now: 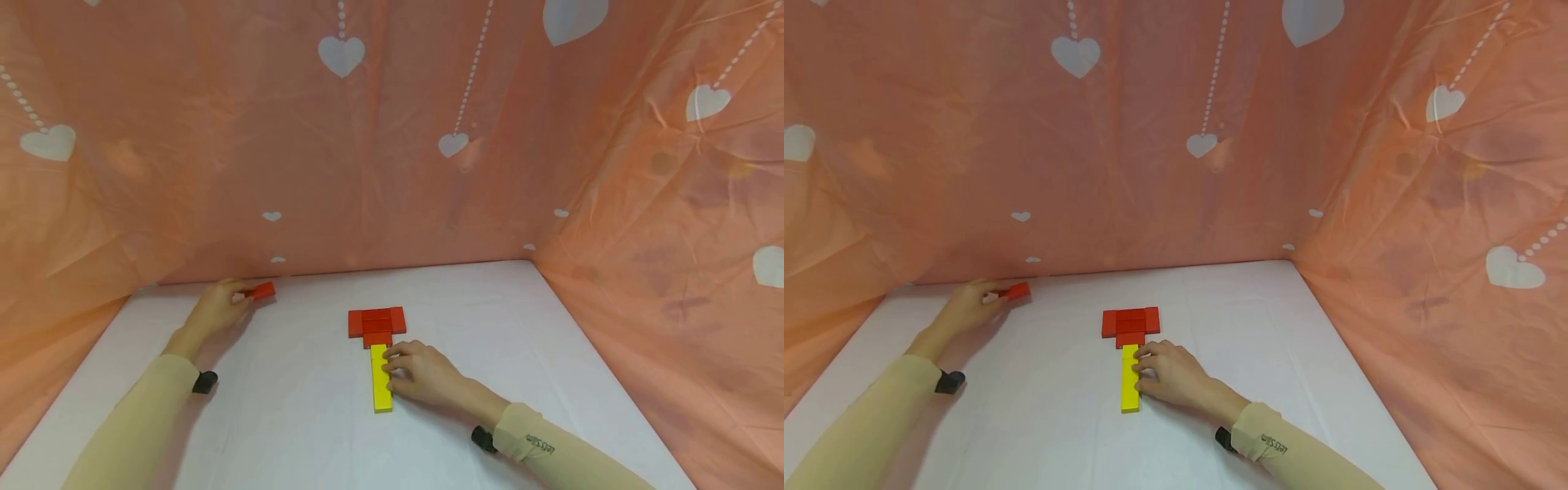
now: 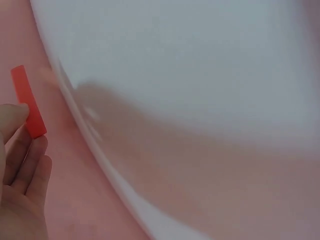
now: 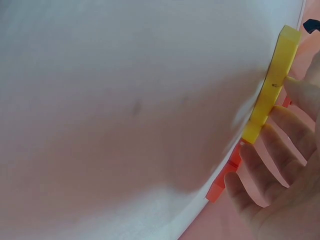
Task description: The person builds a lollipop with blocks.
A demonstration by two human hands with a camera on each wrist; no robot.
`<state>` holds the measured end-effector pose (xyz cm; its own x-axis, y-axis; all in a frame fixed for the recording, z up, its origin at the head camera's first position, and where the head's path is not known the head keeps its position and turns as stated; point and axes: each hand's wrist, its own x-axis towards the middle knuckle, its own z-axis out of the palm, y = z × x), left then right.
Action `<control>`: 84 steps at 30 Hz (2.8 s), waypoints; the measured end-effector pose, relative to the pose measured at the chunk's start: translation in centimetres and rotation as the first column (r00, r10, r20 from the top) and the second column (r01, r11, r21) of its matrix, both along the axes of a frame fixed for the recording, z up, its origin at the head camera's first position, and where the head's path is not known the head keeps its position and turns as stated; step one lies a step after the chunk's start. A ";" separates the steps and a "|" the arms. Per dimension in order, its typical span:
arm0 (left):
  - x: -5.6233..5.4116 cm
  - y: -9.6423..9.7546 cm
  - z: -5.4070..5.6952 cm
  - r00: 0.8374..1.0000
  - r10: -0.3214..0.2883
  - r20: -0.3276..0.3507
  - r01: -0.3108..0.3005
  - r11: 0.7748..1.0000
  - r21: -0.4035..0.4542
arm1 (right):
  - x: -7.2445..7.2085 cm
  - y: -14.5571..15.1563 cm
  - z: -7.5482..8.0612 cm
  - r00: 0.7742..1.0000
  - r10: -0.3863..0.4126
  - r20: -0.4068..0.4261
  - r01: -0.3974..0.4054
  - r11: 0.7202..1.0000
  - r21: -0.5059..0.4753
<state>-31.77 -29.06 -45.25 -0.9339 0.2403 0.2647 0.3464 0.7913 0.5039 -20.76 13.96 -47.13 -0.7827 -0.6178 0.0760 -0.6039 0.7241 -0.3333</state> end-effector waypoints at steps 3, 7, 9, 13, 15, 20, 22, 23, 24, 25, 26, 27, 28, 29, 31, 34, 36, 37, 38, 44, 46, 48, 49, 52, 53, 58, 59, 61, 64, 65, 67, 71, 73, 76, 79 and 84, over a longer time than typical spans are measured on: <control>0.2 0.8 0.1 0.996 -0.046 -0.081 0.045 0.999 -0.014 | 0.0 0.0 -0.1 1.000 -0.005 0.000 0.005 1.000 0.003; 0.3 2.0 0.3 0.979 -0.100 -0.175 0.096 0.995 -0.033 | 0.0 0.0 -0.1 1.000 -0.009 0.001 0.009 1.000 0.005; 0.3 2.8 0.4 0.973 -0.123 -0.194 0.118 0.992 -0.039 | 0.0 0.0 -0.1 1.000 -0.010 0.001 0.010 1.000 0.004; 0.4 4.3 0.6 0.969 -0.158 -0.191 0.152 0.987 -0.045 | 0.0 0.0 -0.1 1.000 -0.011 0.001 0.011 1.000 -0.001; 0.5 5.0 0.6 0.968 -0.172 -0.182 0.168 0.985 -0.039 | 0.0 0.0 -0.1 1.000 -0.008 0.000 0.008 1.000 -0.002; 0.7 7.0 0.8 0.975 -0.179 -0.134 0.178 0.984 -0.021 | 0.0 0.0 -0.1 1.000 -0.001 -0.006 0.001 1.000 -0.005; 0.8 7.8 0.8 0.978 -0.176 -0.114 0.174 0.984 -0.021 | 0.0 0.0 -0.1 1.000 -0.001 -0.007 0.001 1.000 -0.006; 0.8 8.2 0.7 0.980 -0.171 -0.099 0.169 0.985 -0.023 | 0.0 0.0 -0.1 1.000 -0.001 -0.006 0.001 1.000 -0.005; 0.8 8.6 0.7 0.980 -0.174 -0.098 0.172 0.985 -0.024 | 0.0 0.0 -0.1 1.000 -0.001 -0.006 0.001 1.000 -0.005; 0.8 9.0 0.6 0.979 -0.178 -0.102 0.176 0.984 -0.025 | 0.0 0.0 -0.1 1.000 -0.002 -0.005 0.002 1.000 -0.003; 0.8 9.4 0.5 0.978 -0.181 -0.100 0.179 0.984 -0.024 | 0.0 0.0 -0.1 1.000 -0.003 -0.004 0.003 1.000 -0.002; 0.8 9.7 0.4 0.978 -0.184 -0.101 0.183 0.983 -0.022 | 0.0 0.0 -0.1 1.000 -0.003 -0.004 0.003 1.000 0.000; 0.7 10.1 0.3 0.977 -0.188 -0.101 0.187 0.982 -0.022 | 0.0 0.0 -0.1 1.000 -0.004 -0.003 0.004 1.000 0.001; 0.7 10.5 0.3 0.976 -0.191 -0.102 0.190 0.982 -0.020 | 0.0 0.0 -0.1 1.000 -0.004 -0.002 0.004 1.000 0.001; 0.7 11.3 0.2 0.975 -0.198 -0.103 0.197 0.980 -0.020 | 0.0 0.0 -0.2 1.000 -0.005 0.002 0.005 1.000 0.002; 0.6 12.4 0.0 0.977 -0.197 -0.077 0.196 0.980 -0.016 | 0.0 0.1 -0.2 1.000 -0.003 0.007 0.003 1.000 -0.001; 0.4 13.2 0.0 0.979 -0.196 -0.055 0.195 0.981 -0.019 | 0.0 0.1 -0.2 1.000 -0.004 0.011 0.004 1.000 -0.004; 0.4 13.6 0.0 0.980 -0.197 -0.041 0.196 0.980 -0.020 | 0.0 0.1 -0.2 1.000 -0.004 0.011 0.004 1.000 -0.005; 0.3 13.9 -0.1 0.979 -0.200 -0.034 0.200 0.980 -0.022 | 0.0 0.1 -0.2 1.000 -0.004 0.013 0.004 1.000 -0.006; -0.5 15.8 -0.3 0.969 -0.242 -0.044 0.240 0.970 -0.040 | 0.0 0.1 -0.1 1.000 -0.002 0.017 0.002 1.000 -0.004; -0.7 16.3 -0.3 0.968 -0.249 -0.042 0.247 0.968 -0.043 | -0.1 0.1 -0.1 1.000 0.001 0.013 -0.001 1.000 -0.003; -1.1 16.8 -0.3 0.966 -0.256 -0.034 0.254 0.966 -0.053 | -0.1 0.1 0.0 1.000 0.003 0.010 -0.002 1.000 -0.004; -1.2 17.0 -0.3 0.966 -0.256 -0.026 0.255 0.965 -0.059 | -0.1 0.1 0.0 1.000 0.005 0.007 -0.005 1.000 -0.004; -1.7 17.7 -0.3 0.967 -0.254 0.015 0.255 0.965 -0.064 | -0.2 0.1 0.1 1.000 0.006 0.004 -0.006 1.000 -0.005; -1.8 17.9 -0.3 0.967 -0.255 0.031 0.256 0.965 -0.063 | -0.2 0.1 0.1 1.000 0.005 0.005 -0.005 1.000 -0.005; -2.5 18.7 -0.8 0.956 -0.290 0.052 0.294 0.952 -0.081 | -0.2 0.0 -0.1 1.000 0.004 0.006 -0.004 1.000 -0.002; -2.7 18.8 -0.9 0.953 -0.300 0.052 0.303 0.949 -0.086 | -0.2 0.0 -0.1 1.000 0.004 0.005 -0.004 1.000 -0.001; -2.9 19.0 -1.1 0.946 -0.321 0.035 0.323 0.940 -0.106 | -0.2 0.0 -0.2 1.000 0.005 -0.001 -0.005 1.000 0.001; -3.1 19.3 -1.2 0.942 -0.334 0.028 0.334 0.934 -0.125 | -0.2 0.0 -0.2 1.000 0.006 -0.006 -0.006 1.000 0.000; -3.1 19.3 -1.2 0.942 -0.334 0.028 0.335 0.933 -0.131 | -0.1 0.0 -0.1 1.000 0.007 -0.008 -0.007 1.000 0.000; -3.2 19.4 -1.1 0.942 -0.335 0.030 0.336 0.932 -0.139 | -0.1 -0.1 -0.1 1.000 0.007 -0.008 -0.007 1.000 -0.002; -3.4 19.7 -0.9 0.944 -0.326 0.050 0.330 0.932 -0.149 | 0.0 -0.1 0.0 1.000 0.003 -0.005 -0.003 1.000 0.000; -3.4 19.8 -0.9 0.944 -0.324 0.061 0.329 0.932 -0.153 | 0.0 -0.1 0.0 1.000 0.000 -0.002 0.000 1.000 0.001; -3.6 19.9 -1.0 0.943 -0.325 0.066 0.332 0.928 -0.167 | 0.0 0.0 0.1 1.000 -0.002 -0.001 0.002 1.000 0.003; -3.8 20.1 -1.2 0.941 -0.328 0.079 0.337 0.926 -0.172 | 0.0 0.0 0.0 1.000 -0.001 -0.002 0.001 1.000 0.001; -3.8 20.3 -1.2 0.944 -0.305 0.125 0.324 0.930 -0.175 | 0.0 0.0 0.0 1.000 0.004 -0.010 -0.004 1.000 0.003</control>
